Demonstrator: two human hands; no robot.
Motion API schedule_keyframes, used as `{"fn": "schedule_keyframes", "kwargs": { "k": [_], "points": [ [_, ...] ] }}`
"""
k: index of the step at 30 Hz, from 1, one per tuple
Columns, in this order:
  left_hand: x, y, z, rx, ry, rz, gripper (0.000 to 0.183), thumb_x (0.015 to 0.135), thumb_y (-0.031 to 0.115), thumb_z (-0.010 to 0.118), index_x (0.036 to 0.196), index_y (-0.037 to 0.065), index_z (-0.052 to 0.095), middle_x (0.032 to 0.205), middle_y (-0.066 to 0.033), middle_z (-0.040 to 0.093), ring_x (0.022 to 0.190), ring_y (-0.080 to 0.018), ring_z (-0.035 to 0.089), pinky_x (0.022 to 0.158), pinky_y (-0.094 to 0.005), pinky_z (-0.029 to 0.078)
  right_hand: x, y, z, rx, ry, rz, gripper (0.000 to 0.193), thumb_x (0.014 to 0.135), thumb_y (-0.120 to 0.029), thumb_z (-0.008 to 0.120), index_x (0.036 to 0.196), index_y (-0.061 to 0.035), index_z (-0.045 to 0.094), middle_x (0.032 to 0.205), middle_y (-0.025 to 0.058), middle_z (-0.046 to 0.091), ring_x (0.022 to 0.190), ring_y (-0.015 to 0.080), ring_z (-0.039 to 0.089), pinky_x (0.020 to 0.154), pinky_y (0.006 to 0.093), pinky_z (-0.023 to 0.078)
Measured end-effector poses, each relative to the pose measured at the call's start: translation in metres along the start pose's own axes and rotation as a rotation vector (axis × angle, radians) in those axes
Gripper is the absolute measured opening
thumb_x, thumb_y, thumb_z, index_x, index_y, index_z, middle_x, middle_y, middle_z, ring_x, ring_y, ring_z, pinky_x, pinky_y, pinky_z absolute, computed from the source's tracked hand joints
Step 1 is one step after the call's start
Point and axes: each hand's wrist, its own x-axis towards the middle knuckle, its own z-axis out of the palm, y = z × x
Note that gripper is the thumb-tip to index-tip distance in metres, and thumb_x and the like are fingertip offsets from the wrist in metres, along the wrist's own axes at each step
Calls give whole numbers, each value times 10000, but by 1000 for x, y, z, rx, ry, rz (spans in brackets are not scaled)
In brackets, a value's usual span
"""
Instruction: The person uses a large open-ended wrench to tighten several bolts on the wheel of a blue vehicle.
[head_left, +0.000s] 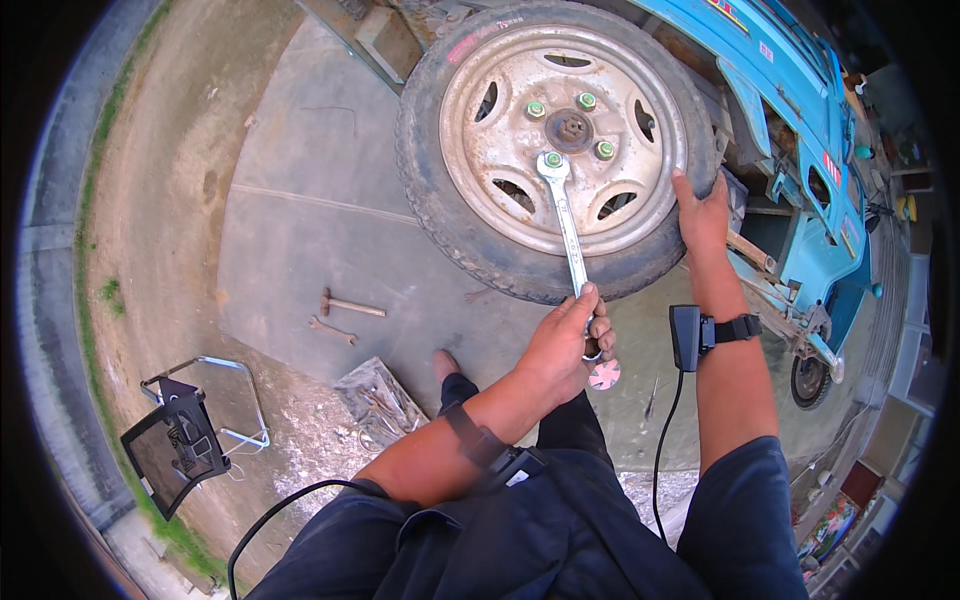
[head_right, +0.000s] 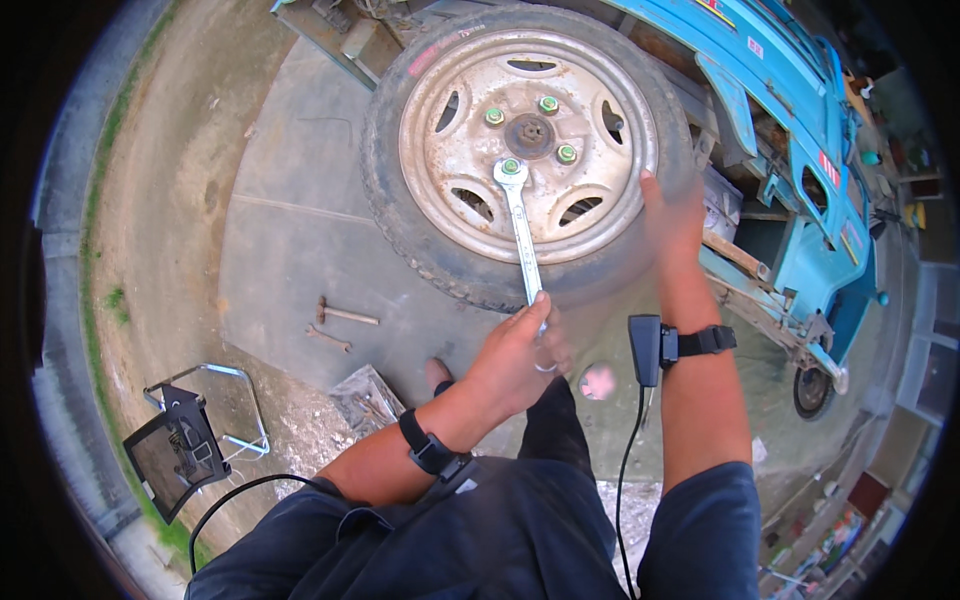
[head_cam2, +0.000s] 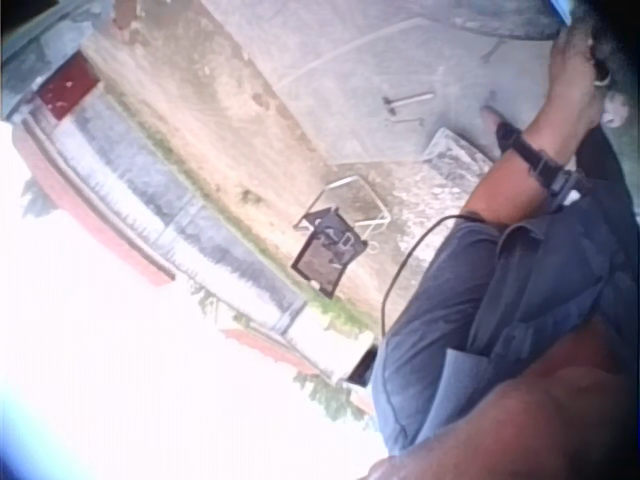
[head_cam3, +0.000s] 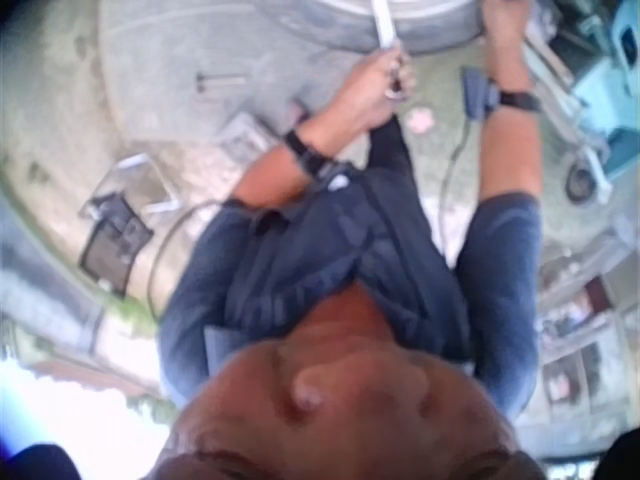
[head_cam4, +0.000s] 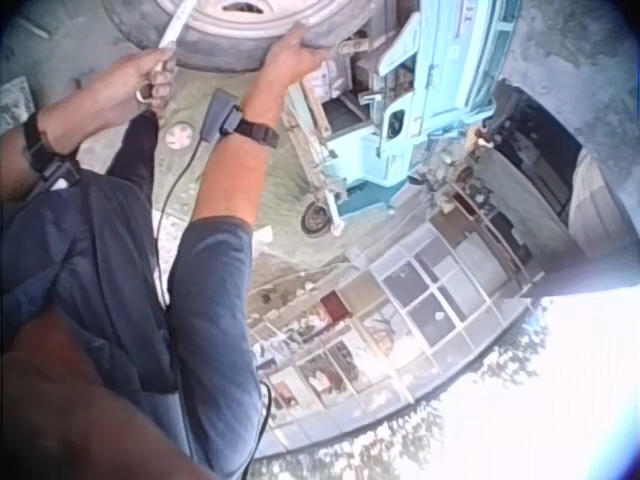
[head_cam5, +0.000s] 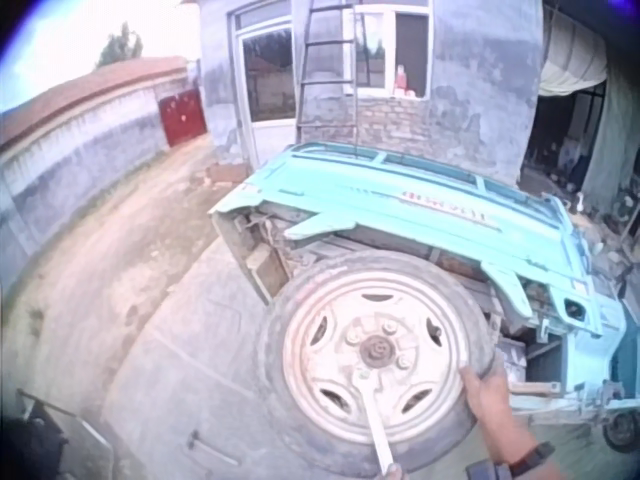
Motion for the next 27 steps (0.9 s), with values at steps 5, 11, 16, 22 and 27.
{"fn": "schedule_keyframes", "kwargs": {
  "k": [5, 11, 16, 22, 27],
  "points": [
    [11, -7, -12, -6, -53, -114, 321, 1028, 354, 518, 812, 132, 434, 644, 18, 346, 580, -139, 377, 570, -302, 335, 1, -24, 13, -384, 81, 15, 935, 779, -436, 773, 1426, 90, 352, 1348, 347, 501, 1266, 461, 496, 1082, 467, 391],
    [23, -16, -21, 138, -211, -82, 438, 1017, 484, 501, 746, 164, 374, 616, 33, 358, 545, -124, 386, 517, -282, 306, 5, -49, 11, -515, 47, 187, 1068, 773, -614, 700, 1510, 20, 259, 1437, 328, 408, 1321, 439, 440, 1090, 459, 385],
    [43, -27, -1, 40, -276, -69, 429, 1040, 445, 444, 735, 148, 398, 615, 20, 345, 552, -148, 376, 526, -298, 314, 8, -40, 14, -542, 62, 165, 1028, 800, -623, 666, 1510, 5, 268, 1439, 329, 402, 1309, 439, 456, 1082, 464, 394],
    [48, -26, -2, 48, -284, -83, 446, 1030, 473, 469, 726, 160, 376, 624, 28, 353, 554, -134, 385, 529, -290, 327, 18, -30, 13, -581, 80, 52, 1014, 814, -643, 640, 1504, 8, 283, 1410, 332, 436, 1313, 437, 455, 1080, 464, 396],
    [45, -19, -6, 40, -322, -125, 461, 1021, 508, 478, 732, 170, 357, 630, 35, 355, 555, -120, 399, 529, -283, 337, 20, -48, 16, -641, 38, 132, 1030, 823, -651, 629, 1492, 51, 281, 1415, 330, 444, 1310, 432, 464, 1080, 449, 397]
  ]
}}
